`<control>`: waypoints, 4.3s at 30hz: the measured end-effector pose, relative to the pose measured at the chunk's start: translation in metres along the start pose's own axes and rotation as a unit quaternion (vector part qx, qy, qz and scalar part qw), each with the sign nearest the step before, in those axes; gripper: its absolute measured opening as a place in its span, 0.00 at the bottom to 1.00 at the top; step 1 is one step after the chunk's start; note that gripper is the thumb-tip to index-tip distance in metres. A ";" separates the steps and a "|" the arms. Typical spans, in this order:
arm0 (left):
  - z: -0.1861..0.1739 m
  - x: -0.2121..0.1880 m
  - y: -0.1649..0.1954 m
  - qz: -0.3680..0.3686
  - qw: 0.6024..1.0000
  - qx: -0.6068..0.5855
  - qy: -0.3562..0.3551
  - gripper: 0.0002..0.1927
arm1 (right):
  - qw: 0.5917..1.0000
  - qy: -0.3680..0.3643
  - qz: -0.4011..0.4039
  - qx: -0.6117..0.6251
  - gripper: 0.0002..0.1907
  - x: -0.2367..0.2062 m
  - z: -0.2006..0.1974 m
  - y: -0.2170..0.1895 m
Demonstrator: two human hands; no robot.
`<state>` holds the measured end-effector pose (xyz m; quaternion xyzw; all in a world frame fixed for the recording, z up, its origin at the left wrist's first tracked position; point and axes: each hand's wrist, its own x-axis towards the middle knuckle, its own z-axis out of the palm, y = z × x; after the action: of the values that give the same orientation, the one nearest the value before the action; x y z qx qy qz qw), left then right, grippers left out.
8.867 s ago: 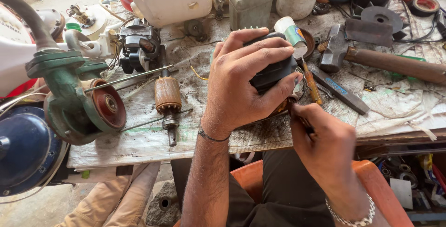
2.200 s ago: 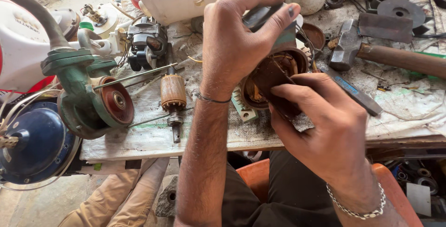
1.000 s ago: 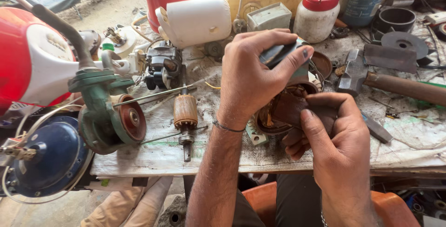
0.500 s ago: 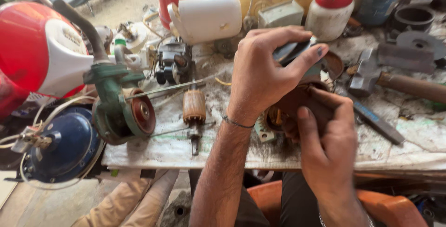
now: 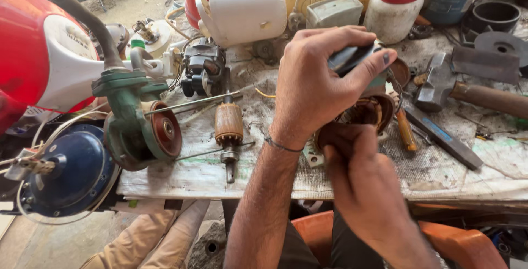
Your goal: The person holds an electric motor housing on a cluttered workbench and uses a flat scraper-like tool by hand to scrape burnt residue and debris from the copper windings and inner cavity, rotating the housing to reach different sides and continuing the scraping across the interior surfaces.
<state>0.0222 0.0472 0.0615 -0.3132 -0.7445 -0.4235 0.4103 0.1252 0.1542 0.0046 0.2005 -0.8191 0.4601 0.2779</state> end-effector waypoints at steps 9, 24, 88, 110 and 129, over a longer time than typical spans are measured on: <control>-0.004 0.001 0.001 -0.003 1.000 -0.003 -0.006 0.16 | 0.992 -0.071 -0.056 -0.086 0.10 -0.009 -0.008 0.015; -0.002 0.002 -0.003 0.016 1.000 0.000 -0.018 0.16 | 0.985 -0.081 -0.103 -0.114 0.12 -0.008 -0.011 0.021; 0.000 -0.022 0.014 -0.001 1.000 0.015 -0.018 0.18 | 0.994 -0.061 0.091 0.024 0.12 -0.028 -0.002 0.031; 0.007 0.003 -0.012 -0.014 0.999 -0.036 -0.011 0.16 | 0.889 -0.243 0.009 -0.387 0.13 -0.015 -0.075 0.052; 0.004 0.017 -0.032 -0.008 0.999 -0.035 -0.010 0.19 | 0.964 -0.074 0.052 -0.249 0.12 -0.024 -0.106 0.043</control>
<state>-0.0130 0.0386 0.0633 -0.3261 -0.7353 -0.4496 0.3884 0.1469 0.2696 0.0064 0.1156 -0.9353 0.2397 0.2333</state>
